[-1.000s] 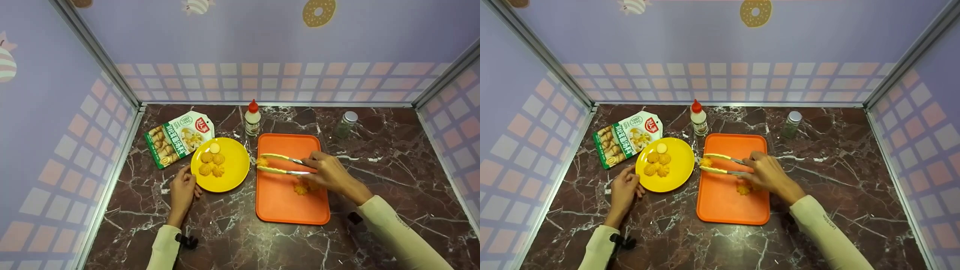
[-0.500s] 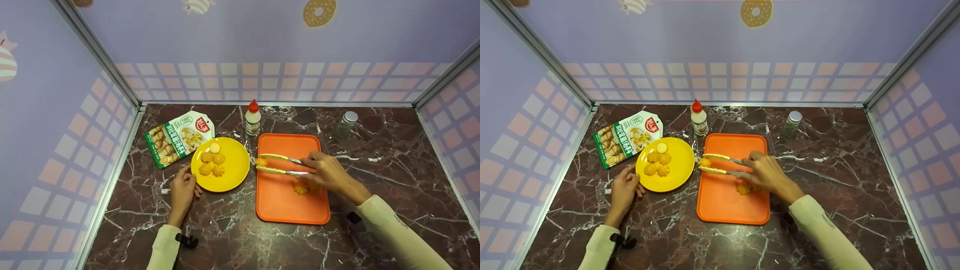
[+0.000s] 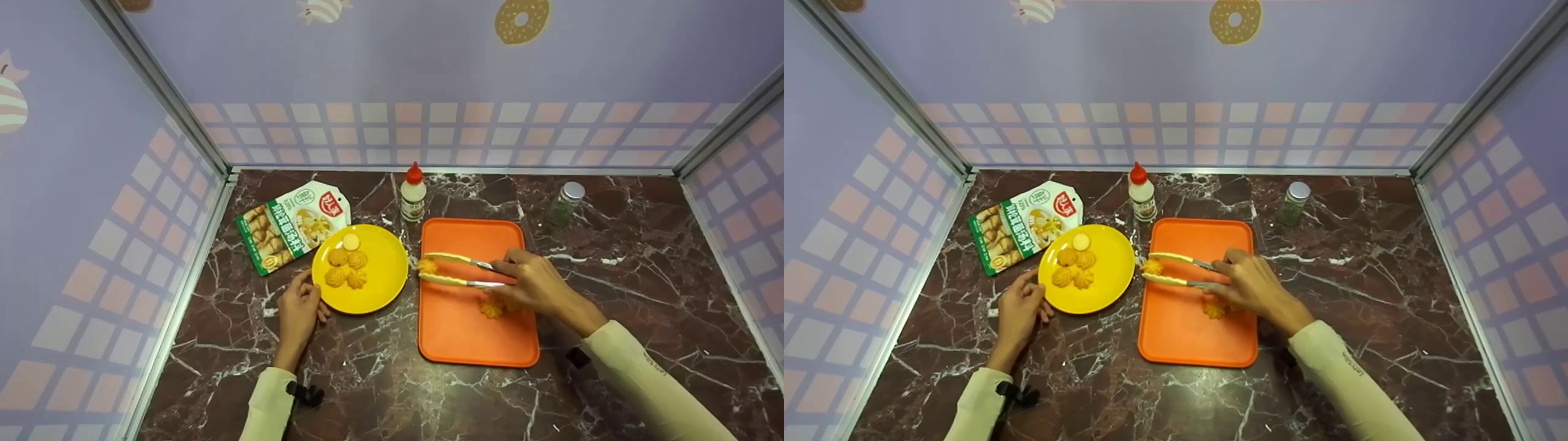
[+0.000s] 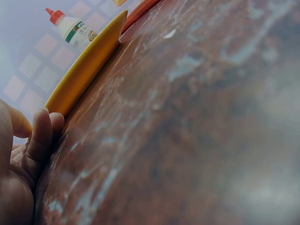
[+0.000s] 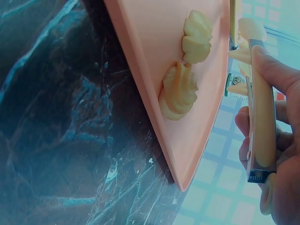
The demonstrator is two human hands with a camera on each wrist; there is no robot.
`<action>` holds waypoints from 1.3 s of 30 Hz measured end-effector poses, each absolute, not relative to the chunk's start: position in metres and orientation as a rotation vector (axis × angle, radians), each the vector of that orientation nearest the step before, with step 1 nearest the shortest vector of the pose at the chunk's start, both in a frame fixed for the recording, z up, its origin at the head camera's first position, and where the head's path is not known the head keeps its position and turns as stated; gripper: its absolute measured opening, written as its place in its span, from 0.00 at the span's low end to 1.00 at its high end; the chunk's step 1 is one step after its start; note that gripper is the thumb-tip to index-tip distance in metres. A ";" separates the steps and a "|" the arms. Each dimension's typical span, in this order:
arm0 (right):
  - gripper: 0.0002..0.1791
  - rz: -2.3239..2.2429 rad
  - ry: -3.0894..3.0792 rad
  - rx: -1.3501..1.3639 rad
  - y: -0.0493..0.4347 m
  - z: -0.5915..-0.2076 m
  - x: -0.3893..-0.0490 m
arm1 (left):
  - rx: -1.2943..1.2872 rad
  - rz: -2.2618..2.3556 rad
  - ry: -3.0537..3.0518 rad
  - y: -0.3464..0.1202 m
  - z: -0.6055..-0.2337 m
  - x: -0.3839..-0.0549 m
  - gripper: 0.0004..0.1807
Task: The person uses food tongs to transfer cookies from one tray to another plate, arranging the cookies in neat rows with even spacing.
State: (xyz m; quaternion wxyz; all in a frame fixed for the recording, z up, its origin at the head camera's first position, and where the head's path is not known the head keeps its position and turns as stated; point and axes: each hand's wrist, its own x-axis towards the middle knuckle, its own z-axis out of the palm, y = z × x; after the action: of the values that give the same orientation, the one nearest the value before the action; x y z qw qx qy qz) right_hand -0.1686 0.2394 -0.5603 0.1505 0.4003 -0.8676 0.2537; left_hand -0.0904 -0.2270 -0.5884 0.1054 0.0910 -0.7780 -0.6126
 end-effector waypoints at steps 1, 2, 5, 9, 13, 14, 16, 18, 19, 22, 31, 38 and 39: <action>0.23 0.730 -2.489 1.151 0.239 -0.560 -0.168 | 0.269 -1.804 -2.293 -0.227 -0.588 -0.090 0.23; 0.22 0.730 -2.487 1.153 0.239 -0.561 -0.168 | 0.270 -1.804 -2.293 -0.227 -0.588 -0.091 0.23; 0.21 0.729 -2.482 1.164 0.239 -0.561 -0.168 | 0.280 -1.795 -2.300 -0.226 -0.587 -0.090 0.23; 0.20 0.730 -2.473 1.177 0.239 -0.562 -0.169 | 0.282 -1.799 -2.301 -0.226 -0.585 -0.090 0.24; 0.21 0.726 -2.465 1.191 0.238 -0.561 -0.169 | 0.256 -1.793 -2.295 -0.232 -0.600 -0.093 0.24; 0.21 0.724 -2.462 1.194 0.238 -0.561 -0.169 | 0.248 -1.788 -2.295 -0.234 -0.605 -0.095 0.24; 0.21 0.720 -2.456 1.200 0.237 -0.560 -0.168 | 0.231 -1.776 -2.297 -0.238 -0.616 -0.098 0.24; 0.22 0.718 -2.449 1.204 0.236 -0.560 -0.168 | 0.217 -1.775 -2.297 -0.240 -0.622 -0.099 0.24; 0.22 0.714 -2.446 1.205 0.235 -0.560 -0.169 | 0.215 -1.777 -2.295 -0.241 -0.622 -0.099 0.24; 0.23 0.710 -2.440 1.205 0.233 -0.560 -0.169 | 0.216 -1.782 -2.287 -0.240 -0.622 -0.099 0.24; 0.23 0.721 -2.463 1.212 0.227 -0.560 -0.168 | 0.273 -1.782 -2.297 -0.235 -0.614 -0.097 0.24; 0.23 0.701 -2.495 1.215 0.228 -0.560 -0.166 | 0.295 -1.809 -2.298 -0.230 -0.602 -0.095 0.23; 0.23 0.698 -2.499 1.214 0.228 -0.560 -0.166 | 0.292 -1.807 -2.298 -0.230 -0.603 -0.096 0.23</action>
State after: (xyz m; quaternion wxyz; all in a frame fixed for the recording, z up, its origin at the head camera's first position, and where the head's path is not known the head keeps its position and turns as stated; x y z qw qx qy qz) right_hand -0.1659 0.2281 -0.5598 0.1383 0.4196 -0.8640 0.2415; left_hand -0.0956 -0.2300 -0.6027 0.1017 0.0990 -0.7781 -0.6119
